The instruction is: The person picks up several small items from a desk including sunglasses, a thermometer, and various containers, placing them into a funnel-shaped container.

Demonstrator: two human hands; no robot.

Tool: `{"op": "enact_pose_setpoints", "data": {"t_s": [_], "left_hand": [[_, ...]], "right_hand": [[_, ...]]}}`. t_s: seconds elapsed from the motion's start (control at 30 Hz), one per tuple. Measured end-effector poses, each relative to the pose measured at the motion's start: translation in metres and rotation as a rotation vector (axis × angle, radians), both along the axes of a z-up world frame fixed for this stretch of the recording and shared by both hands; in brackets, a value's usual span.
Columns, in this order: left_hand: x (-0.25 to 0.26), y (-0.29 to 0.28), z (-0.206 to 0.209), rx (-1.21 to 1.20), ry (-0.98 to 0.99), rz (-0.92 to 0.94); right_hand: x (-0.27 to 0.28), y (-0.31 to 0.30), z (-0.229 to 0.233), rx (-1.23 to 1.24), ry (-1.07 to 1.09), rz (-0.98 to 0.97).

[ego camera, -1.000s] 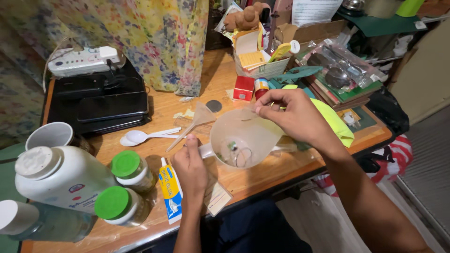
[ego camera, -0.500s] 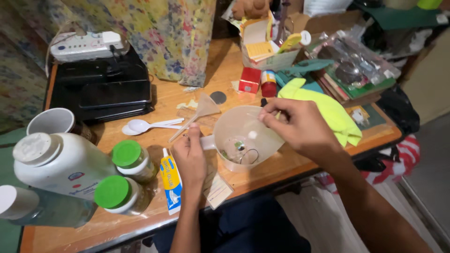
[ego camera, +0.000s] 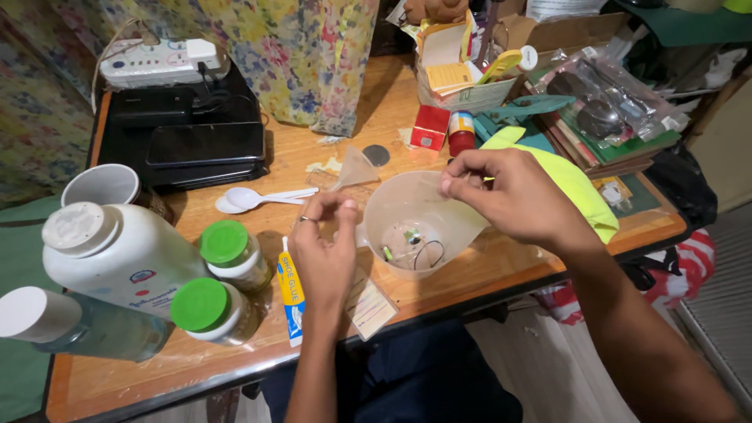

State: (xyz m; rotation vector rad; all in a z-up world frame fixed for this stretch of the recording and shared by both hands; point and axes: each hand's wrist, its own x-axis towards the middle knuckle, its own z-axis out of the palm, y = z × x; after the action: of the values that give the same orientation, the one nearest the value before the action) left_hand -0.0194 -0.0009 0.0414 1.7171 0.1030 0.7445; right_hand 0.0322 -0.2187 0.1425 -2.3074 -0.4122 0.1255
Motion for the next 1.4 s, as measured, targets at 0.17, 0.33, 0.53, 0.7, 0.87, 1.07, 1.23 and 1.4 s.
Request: {"op": "enact_pose_setpoints", "data": {"t_s": [0.17, 0.33, 0.53, 0.7, 0.87, 1.07, 1.23, 1.4], "left_hand": [[-0.01, 0.003, 0.032, 0.2, -0.158, -0.06], [-0.006, 0.0, 0.048, 0.238, -0.133, -0.237], [-0.002, -0.011, 0.052, 0.076, 0.109, -0.368], [0.002, -0.015, 0.045, -0.023, 0.042, -0.442], [0.001, -0.015, 0.043, -0.11, 0.099, -0.47], [0.002, -0.011, 0.047, -0.058, 0.112, -0.463], [0.003, -0.011, 0.046, -0.052, 0.084, -0.461], [0.005, -0.011, 0.044, -0.058, 0.093, -0.45]], "right_hand": [[0.008, 0.001, 0.001, 0.148, 0.001, 0.116], [0.009, 0.001, 0.002, 0.266, 0.036, 0.133], [0.015, -0.004, -0.001, 0.365, 0.069, 0.217], [0.017, -0.004, -0.004, 0.385, 0.092, 0.196], [0.014, -0.006, -0.003, 0.359, 0.047, 0.178], [0.009, -0.004, -0.001, 0.361, 0.035, 0.157], [0.003, 0.0, 0.001, 0.387, 0.007, 0.177], [-0.004, 0.0, 0.004, 0.172, -0.101, 0.074]]}}
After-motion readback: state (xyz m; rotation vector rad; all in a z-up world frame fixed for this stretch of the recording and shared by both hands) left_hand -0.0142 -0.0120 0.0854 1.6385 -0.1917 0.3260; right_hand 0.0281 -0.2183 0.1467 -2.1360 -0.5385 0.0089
